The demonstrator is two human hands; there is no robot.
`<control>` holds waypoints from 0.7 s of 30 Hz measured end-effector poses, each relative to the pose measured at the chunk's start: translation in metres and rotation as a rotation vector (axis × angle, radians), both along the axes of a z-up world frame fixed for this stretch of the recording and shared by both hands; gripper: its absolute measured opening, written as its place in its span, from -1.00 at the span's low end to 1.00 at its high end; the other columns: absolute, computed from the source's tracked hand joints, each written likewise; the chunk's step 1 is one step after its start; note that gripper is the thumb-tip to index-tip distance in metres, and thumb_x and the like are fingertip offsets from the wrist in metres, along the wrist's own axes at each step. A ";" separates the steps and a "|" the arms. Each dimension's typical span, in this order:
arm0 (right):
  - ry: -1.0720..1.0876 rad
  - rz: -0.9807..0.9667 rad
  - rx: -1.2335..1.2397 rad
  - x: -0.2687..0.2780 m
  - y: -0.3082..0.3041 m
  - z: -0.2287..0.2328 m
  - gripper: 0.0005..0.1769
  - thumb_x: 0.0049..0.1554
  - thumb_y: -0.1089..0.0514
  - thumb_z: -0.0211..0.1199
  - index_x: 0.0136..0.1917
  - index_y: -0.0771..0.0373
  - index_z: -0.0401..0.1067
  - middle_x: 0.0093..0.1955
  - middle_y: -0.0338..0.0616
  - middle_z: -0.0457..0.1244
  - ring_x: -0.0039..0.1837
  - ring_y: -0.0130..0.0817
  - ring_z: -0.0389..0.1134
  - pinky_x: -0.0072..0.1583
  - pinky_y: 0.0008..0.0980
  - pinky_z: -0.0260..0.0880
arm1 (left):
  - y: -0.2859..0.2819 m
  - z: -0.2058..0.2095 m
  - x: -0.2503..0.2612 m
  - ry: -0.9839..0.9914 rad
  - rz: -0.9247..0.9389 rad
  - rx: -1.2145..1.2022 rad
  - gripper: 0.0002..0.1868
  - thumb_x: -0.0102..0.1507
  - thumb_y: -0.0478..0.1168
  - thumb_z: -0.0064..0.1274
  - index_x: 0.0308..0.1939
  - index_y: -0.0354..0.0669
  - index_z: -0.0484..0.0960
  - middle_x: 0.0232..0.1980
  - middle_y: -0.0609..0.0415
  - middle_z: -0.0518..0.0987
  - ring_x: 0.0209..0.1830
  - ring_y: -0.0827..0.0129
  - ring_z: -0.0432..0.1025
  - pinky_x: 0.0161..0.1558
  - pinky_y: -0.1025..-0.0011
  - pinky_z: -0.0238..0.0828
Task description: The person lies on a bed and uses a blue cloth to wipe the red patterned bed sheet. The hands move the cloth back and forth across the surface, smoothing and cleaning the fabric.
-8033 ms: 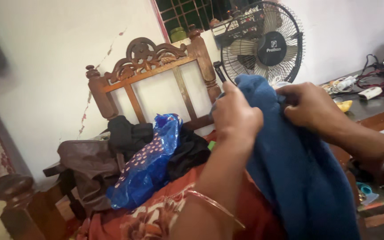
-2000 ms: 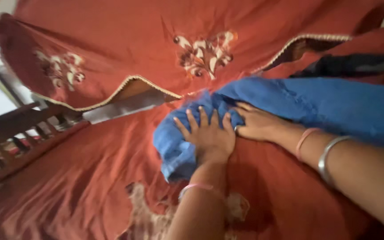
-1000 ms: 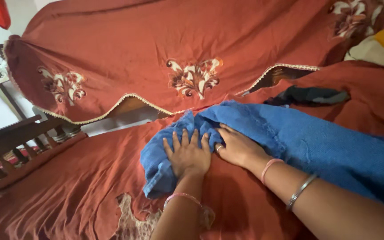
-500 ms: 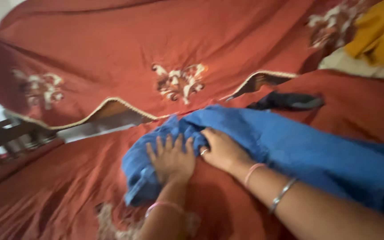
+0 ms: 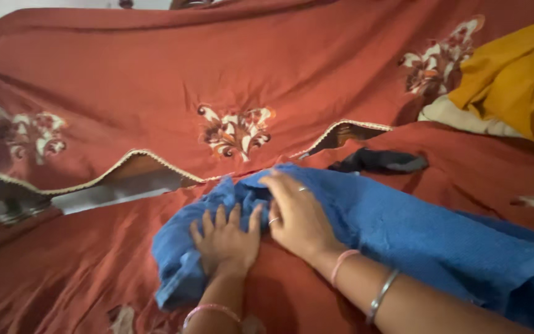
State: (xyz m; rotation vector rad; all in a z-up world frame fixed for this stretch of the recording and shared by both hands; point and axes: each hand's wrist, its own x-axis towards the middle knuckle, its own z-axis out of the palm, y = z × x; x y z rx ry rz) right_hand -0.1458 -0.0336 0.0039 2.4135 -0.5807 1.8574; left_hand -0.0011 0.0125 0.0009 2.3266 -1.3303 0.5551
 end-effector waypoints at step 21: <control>0.521 -0.193 0.424 -0.096 0.020 0.000 -0.61 0.11 -0.04 0.30 0.21 -0.04 0.48 0.04 0.08 0.45 0.07 0.06 0.45 0.11 -0.02 0.41 | 0.097 0.008 -0.037 0.102 -0.249 -0.011 -0.39 0.13 0.27 0.16 0.19 0.14 0.63 0.02 -0.09 0.66 0.10 -0.02 0.51 0.20 0.01 0.30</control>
